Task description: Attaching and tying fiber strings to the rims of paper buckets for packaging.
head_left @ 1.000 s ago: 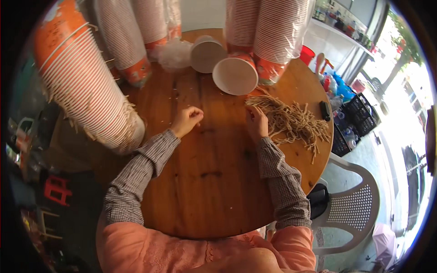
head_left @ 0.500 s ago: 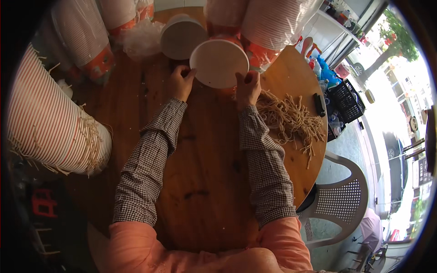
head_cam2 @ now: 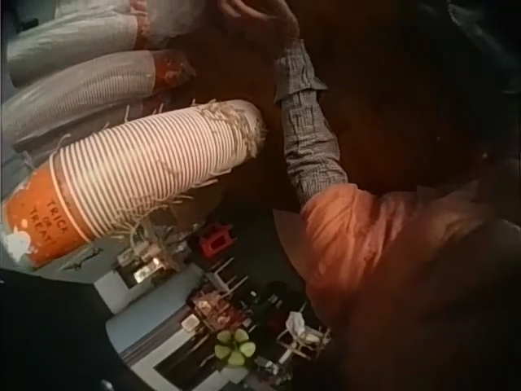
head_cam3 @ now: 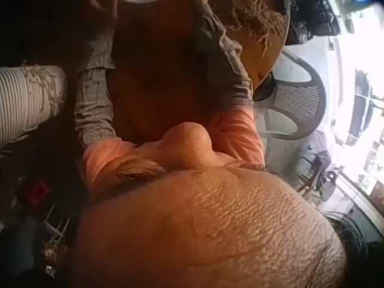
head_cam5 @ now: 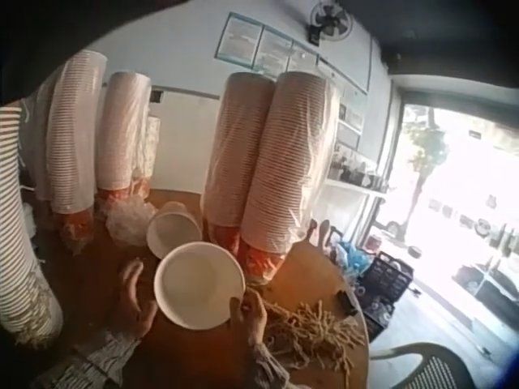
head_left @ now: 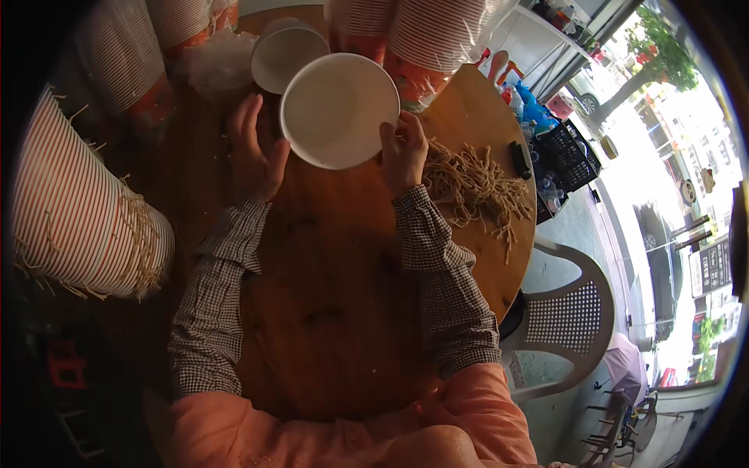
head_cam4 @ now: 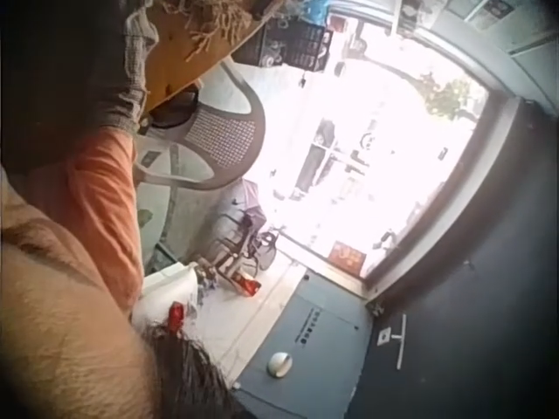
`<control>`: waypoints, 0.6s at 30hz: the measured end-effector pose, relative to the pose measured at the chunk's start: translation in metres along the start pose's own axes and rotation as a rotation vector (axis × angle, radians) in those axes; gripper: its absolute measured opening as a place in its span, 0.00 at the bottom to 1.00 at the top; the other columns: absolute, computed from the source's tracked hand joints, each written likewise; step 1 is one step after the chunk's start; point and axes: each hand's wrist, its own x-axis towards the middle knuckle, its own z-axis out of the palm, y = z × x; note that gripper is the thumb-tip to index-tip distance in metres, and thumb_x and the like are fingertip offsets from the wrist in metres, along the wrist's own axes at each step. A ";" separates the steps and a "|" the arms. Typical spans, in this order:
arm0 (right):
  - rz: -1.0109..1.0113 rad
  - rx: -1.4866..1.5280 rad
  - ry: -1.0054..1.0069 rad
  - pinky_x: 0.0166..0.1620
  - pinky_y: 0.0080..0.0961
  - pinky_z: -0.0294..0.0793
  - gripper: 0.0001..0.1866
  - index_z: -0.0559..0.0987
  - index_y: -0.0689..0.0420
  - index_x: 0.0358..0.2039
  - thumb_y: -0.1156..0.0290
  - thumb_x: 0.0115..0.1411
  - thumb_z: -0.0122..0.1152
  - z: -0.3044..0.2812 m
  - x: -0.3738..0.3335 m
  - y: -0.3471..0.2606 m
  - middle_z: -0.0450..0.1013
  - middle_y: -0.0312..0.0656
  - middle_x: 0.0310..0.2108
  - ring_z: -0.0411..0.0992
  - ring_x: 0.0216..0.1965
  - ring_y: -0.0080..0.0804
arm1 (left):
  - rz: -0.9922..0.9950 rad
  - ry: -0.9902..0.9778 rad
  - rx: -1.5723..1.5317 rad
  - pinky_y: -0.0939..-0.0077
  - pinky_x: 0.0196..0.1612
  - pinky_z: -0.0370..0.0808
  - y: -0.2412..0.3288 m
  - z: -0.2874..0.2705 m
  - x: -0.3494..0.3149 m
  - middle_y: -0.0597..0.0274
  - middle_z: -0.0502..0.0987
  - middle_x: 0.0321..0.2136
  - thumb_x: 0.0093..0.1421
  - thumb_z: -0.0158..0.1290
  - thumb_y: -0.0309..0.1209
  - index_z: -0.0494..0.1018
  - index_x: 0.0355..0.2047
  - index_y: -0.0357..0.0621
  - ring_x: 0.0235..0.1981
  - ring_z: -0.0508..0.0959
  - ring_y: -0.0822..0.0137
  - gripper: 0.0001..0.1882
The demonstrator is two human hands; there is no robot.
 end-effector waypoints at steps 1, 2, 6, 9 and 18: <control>0.130 0.159 -0.047 0.23 0.23 0.70 0.14 0.74 0.63 0.44 0.70 0.58 0.58 -0.002 -0.004 -0.016 0.73 0.39 0.23 0.70 0.20 0.24 | 0.281 -0.029 0.121 0.57 0.56 0.67 0.002 -0.018 -0.003 0.43 0.59 0.59 0.61 0.52 0.44 0.61 0.59 0.37 0.57 0.66 0.49 0.32; 0.253 0.314 -0.088 0.20 0.21 0.68 0.14 0.75 0.65 0.43 0.71 0.58 0.57 -0.009 -0.007 -0.026 0.73 0.38 0.23 0.69 0.18 0.22 | 0.567 -0.055 0.234 0.54 0.58 0.65 0.005 -0.030 -0.006 0.41 0.58 0.60 0.62 0.51 0.47 0.61 0.59 0.37 0.60 0.62 0.44 0.33; 0.266 0.306 -0.356 0.17 0.19 0.64 0.12 0.77 0.68 0.37 0.69 0.60 0.57 -0.033 -0.015 -0.051 0.71 0.37 0.20 0.66 0.15 0.19 | 0.634 -0.140 0.396 0.53 0.61 0.60 0.041 -0.051 -0.044 0.53 0.69 0.53 0.61 0.53 0.49 0.71 0.53 0.52 0.58 0.66 0.48 0.24; 0.376 0.375 -0.513 0.20 0.17 0.63 0.16 0.77 0.66 0.37 0.62 0.65 0.54 -0.041 -0.024 -0.068 0.70 0.35 0.20 0.66 0.17 0.17 | 0.673 -0.178 0.447 0.59 0.60 0.60 0.058 -0.063 -0.059 0.65 0.75 0.38 0.60 0.56 0.39 0.74 0.48 0.53 0.49 0.74 0.61 0.16; 0.086 -0.277 0.049 0.33 0.28 0.74 0.09 0.81 0.60 0.36 0.69 0.60 0.59 -0.152 -0.027 0.018 0.77 0.42 0.28 0.76 0.30 0.29 | 0.593 -0.137 0.426 0.63 0.56 0.63 0.113 -0.086 -0.059 0.70 0.71 0.29 0.54 0.60 0.30 0.77 0.41 0.49 0.33 0.74 0.70 0.13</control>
